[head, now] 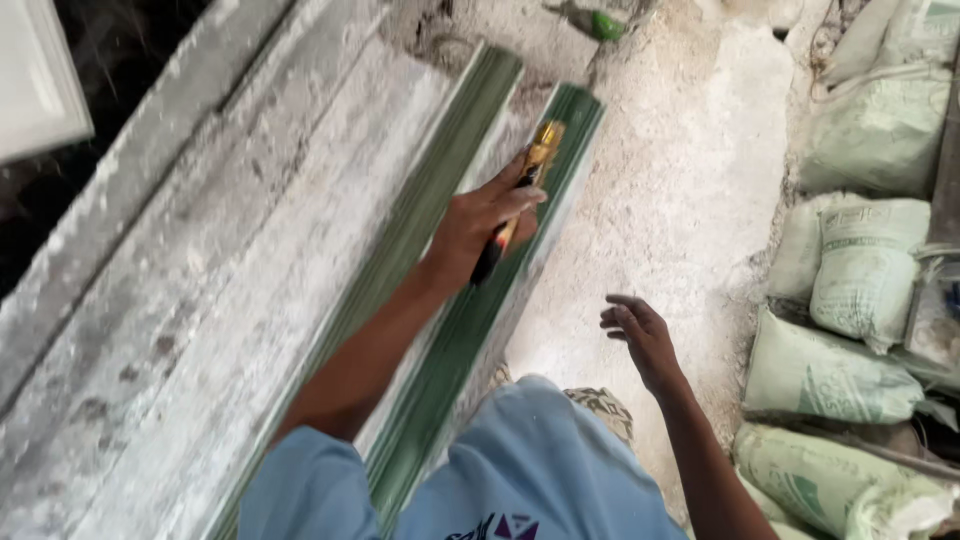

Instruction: The person scrapes dried plaster residue off a long metal mold table using an orange plastic scraper, working along its surface in sections. They then dip a wide brush into a container of liquid and brush the liquid along green mold strips set in the table.

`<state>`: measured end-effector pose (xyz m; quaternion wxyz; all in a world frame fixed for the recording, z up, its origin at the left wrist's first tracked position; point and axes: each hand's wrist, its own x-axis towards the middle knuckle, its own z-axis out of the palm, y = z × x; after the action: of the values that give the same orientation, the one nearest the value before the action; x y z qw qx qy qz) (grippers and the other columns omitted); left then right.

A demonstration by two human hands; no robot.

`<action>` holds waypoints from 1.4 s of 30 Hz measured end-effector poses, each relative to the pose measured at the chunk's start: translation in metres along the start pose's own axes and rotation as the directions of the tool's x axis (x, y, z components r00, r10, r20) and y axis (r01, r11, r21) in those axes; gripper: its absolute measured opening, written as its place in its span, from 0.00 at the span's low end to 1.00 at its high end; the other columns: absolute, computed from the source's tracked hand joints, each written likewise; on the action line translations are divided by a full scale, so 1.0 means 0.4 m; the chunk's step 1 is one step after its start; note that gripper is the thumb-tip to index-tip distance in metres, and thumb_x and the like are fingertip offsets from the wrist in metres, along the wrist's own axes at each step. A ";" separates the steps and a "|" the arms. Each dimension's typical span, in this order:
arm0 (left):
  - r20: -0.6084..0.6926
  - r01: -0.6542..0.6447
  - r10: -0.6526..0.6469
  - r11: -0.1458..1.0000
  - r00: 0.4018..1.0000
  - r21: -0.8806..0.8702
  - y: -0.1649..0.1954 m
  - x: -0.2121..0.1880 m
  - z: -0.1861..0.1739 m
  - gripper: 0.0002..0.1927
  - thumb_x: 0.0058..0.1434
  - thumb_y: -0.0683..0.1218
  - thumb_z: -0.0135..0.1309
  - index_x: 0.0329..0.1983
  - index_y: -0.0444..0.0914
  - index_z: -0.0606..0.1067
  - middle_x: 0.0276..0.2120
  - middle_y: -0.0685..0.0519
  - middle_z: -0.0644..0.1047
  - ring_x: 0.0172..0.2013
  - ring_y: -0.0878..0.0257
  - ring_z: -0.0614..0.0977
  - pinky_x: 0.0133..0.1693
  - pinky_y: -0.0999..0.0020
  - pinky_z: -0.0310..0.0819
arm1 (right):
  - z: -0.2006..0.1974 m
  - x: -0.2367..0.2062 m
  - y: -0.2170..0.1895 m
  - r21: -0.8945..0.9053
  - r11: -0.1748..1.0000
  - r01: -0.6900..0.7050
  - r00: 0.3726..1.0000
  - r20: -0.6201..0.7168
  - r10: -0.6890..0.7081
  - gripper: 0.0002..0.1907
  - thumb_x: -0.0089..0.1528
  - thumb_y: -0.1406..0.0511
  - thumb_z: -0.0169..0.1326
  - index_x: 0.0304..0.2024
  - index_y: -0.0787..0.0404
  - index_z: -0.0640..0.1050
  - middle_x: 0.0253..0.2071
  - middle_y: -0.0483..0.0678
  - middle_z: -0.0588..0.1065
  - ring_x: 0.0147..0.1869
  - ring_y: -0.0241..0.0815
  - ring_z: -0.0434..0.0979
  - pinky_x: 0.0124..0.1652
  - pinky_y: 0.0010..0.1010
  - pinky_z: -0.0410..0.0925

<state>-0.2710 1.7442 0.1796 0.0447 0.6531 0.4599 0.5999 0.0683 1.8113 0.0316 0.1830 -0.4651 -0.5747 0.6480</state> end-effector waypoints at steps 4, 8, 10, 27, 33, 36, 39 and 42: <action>-0.296 -0.060 -0.077 0.902 0.952 -0.428 -0.093 0.081 0.083 0.18 0.69 0.36 0.60 0.60 0.40 0.74 0.51 0.39 0.74 0.40 0.50 0.83 0.40 0.62 0.81 | -0.021 0.107 -0.017 0.085 0.996 -0.021 1.000 0.014 0.020 0.22 0.69 0.58 0.49 0.61 0.66 0.74 0.47 0.54 0.78 0.51 0.44 0.80 0.49 0.36 0.73; 0.013 0.323 -0.357 0.829 0.934 -0.456 -0.265 0.162 0.159 0.18 0.70 0.39 0.57 0.63 0.39 0.73 0.46 0.41 0.74 0.36 0.55 0.80 0.38 0.65 0.78 | -0.030 0.228 -0.022 0.068 0.997 -0.024 0.999 0.050 0.021 0.23 0.69 0.58 0.49 0.60 0.67 0.74 0.46 0.54 0.79 0.49 0.44 0.80 0.48 0.37 0.73; 0.006 0.284 -0.296 0.909 0.955 -0.304 -0.350 0.189 0.189 0.18 0.71 0.40 0.55 0.64 0.39 0.73 0.44 0.42 0.74 0.35 0.57 0.79 0.38 0.67 0.77 | -0.059 0.306 -0.040 0.030 0.999 -0.017 0.998 0.058 0.015 0.22 0.69 0.58 0.49 0.59 0.66 0.74 0.44 0.53 0.79 0.48 0.44 0.80 0.47 0.37 0.73; -0.141 0.065 -0.038 0.979 0.989 0.194 -0.508 0.453 0.067 0.15 0.70 0.34 0.58 0.57 0.42 0.76 0.58 0.42 0.71 0.37 0.60 0.86 0.51 0.70 0.79 | -0.182 0.785 -0.185 0.057 0.998 0.032 0.951 0.306 -0.048 0.17 0.71 0.61 0.47 0.57 0.64 0.76 0.42 0.52 0.78 0.46 0.42 0.80 0.46 0.34 0.74; -0.164 0.264 -0.213 0.867 0.963 0.422 -0.315 0.320 -0.073 0.15 0.65 0.35 0.61 0.55 0.37 0.77 0.44 0.50 0.80 0.39 0.54 0.87 0.57 0.61 0.79 | -0.075 0.800 -0.223 0.070 0.995 0.070 0.868 0.488 -0.095 0.15 0.71 0.62 0.47 0.56 0.64 0.75 0.43 0.50 0.77 0.47 0.40 0.79 0.46 0.34 0.74; -0.321 0.161 0.047 0.790 0.946 0.592 -0.130 0.227 -0.135 0.14 0.65 0.32 0.61 0.52 0.35 0.76 0.53 0.39 0.76 0.40 0.54 0.87 0.48 0.66 0.82 | 0.003 0.776 -0.230 0.123 0.992 0.040 0.802 0.589 -0.105 0.14 0.71 0.64 0.48 0.56 0.65 0.75 0.43 0.49 0.77 0.46 0.41 0.78 0.47 0.33 0.73; -0.318 0.143 0.230 0.560 0.920 0.816 0.072 0.114 -0.180 0.14 0.62 0.31 0.59 0.50 0.34 0.76 0.54 0.30 0.72 0.45 0.40 0.83 0.49 0.56 0.82 | 0.098 0.738 -0.224 0.058 0.996 0.069 0.723 0.685 -0.090 0.14 0.72 0.64 0.48 0.56 0.65 0.76 0.41 0.49 0.77 0.45 0.40 0.79 0.46 0.32 0.73; -0.376 0.476 -0.293 0.578 0.879 0.663 0.255 -0.022 -0.261 0.14 0.63 0.35 0.62 0.52 0.37 0.77 0.43 0.39 0.78 0.40 0.48 0.85 0.48 0.59 0.83 | 0.184 0.673 -0.210 0.055 0.992 0.110 0.622 0.775 -0.112 0.14 0.72 0.65 0.49 0.56 0.66 0.75 0.42 0.50 0.78 0.45 0.40 0.78 0.46 0.32 0.73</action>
<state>-0.3001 1.6286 0.2641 -0.1458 0.4254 0.7951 0.4069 -0.1512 1.9996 -0.0041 -0.0419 -0.1044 -0.6242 0.7731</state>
